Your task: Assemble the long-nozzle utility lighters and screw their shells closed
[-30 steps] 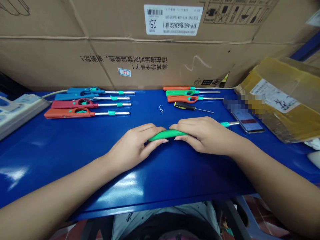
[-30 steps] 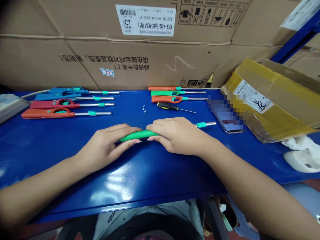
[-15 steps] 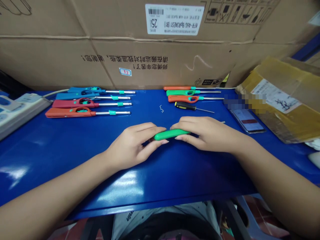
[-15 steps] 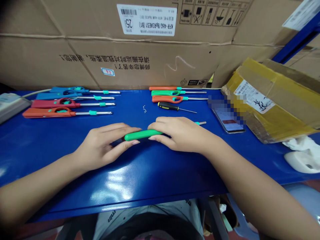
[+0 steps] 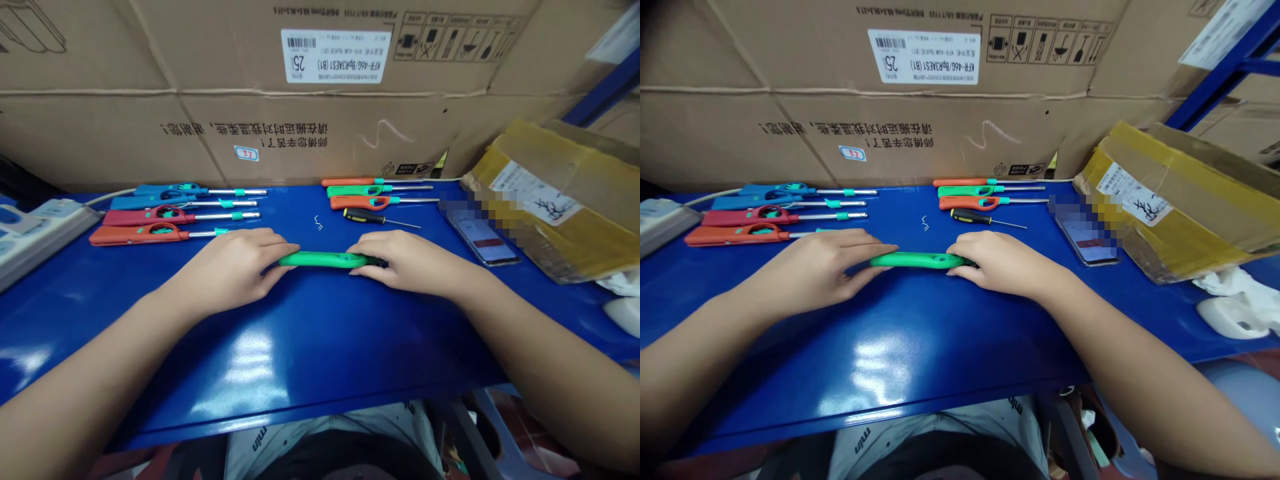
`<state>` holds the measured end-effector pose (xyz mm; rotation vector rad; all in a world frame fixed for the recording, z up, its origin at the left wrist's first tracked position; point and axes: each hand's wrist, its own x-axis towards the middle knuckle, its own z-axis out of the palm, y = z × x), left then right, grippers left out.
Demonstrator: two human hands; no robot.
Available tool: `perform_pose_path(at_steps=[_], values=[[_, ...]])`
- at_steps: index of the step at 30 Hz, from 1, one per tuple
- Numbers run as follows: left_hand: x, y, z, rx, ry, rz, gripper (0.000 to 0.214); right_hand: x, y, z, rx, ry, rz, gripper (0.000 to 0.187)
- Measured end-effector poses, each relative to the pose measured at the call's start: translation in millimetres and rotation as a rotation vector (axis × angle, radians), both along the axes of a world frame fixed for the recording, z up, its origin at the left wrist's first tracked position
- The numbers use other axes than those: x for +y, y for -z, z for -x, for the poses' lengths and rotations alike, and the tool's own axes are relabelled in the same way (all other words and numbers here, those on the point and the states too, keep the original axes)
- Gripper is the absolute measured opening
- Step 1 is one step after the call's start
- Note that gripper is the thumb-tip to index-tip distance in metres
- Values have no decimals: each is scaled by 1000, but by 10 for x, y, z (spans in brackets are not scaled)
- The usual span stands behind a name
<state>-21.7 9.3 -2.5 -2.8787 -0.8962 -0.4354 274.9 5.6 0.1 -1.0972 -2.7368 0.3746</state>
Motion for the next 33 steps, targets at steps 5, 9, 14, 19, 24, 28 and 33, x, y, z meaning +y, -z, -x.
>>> perform_pose_path(at_steps=[5, 9, 14, 19, 24, 28, 33], values=[[-26, 70, -77, 37, -39, 22, 33, -35, 30, 52, 48, -21, -6, 25], [-89, 105, -166, 45, -22, 89, 33, -68, 33, 91, 11, -23, 0, 25], [-110, 95, -173, 13, -59, 101, 30, -70, -6, 78, -67, 49, 10, 23], [-121, 90, -166, 16, -91, 105, 28, -86, -61, 62, -139, 72, 34, 29], [-148, 70, -172, 24, -96, 105, 28, -80, -59, 55, -174, -11, -34, 28], [-170, 85, -183, -10, -96, 111, 27, -59, -82, 17, -181, -33, -141, 27], [-164, 127, -178, -142, -66, -51, 27, -85, -94, 16, -145, 23, -138, 25]])
